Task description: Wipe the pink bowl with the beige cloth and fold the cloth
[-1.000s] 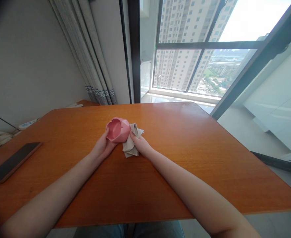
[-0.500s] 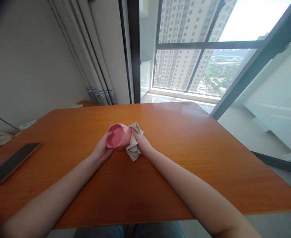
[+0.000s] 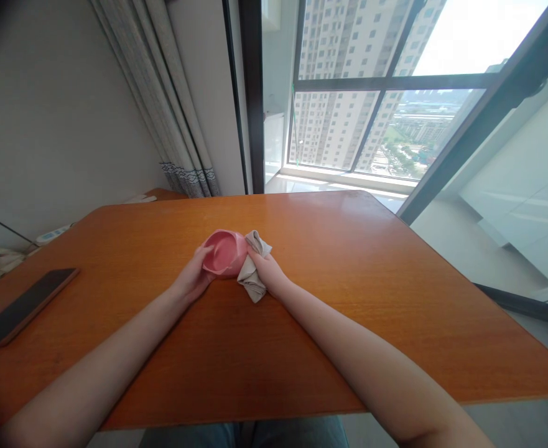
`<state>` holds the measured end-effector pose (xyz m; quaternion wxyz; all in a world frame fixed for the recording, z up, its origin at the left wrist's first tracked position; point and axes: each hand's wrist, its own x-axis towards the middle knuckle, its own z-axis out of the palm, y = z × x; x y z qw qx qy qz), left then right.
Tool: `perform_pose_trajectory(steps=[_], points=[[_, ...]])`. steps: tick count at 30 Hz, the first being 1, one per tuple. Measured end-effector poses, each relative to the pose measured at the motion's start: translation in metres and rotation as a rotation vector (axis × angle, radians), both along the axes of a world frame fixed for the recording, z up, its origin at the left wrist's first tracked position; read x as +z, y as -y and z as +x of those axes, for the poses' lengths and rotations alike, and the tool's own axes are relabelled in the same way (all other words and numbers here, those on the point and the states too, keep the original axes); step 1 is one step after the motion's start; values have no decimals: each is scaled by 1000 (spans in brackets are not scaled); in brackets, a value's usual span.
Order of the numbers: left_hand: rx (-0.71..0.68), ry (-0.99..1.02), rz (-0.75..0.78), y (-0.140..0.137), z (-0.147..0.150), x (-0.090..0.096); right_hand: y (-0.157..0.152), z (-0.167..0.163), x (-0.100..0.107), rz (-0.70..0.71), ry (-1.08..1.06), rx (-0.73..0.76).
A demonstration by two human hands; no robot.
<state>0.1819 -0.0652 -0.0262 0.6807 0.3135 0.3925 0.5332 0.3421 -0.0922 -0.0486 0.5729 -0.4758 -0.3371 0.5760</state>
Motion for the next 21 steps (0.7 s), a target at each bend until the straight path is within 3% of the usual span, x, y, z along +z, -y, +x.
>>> perform_pose_trajectory(steps=[4, 9, 14, 21], points=[[101, 92, 28, -1, 2, -5, 3, -2, 4, 10, 82, 21], [49, 208, 0, 0, 4, -4, 10, -8, 11, 150, 195, 149], [-14, 143, -38, 0, 2, -3, 11, -8, 11, 187, 158, 51], [69, 101, 77, 0, 4, -8, 6, -3, 7, 185, 158, 11]])
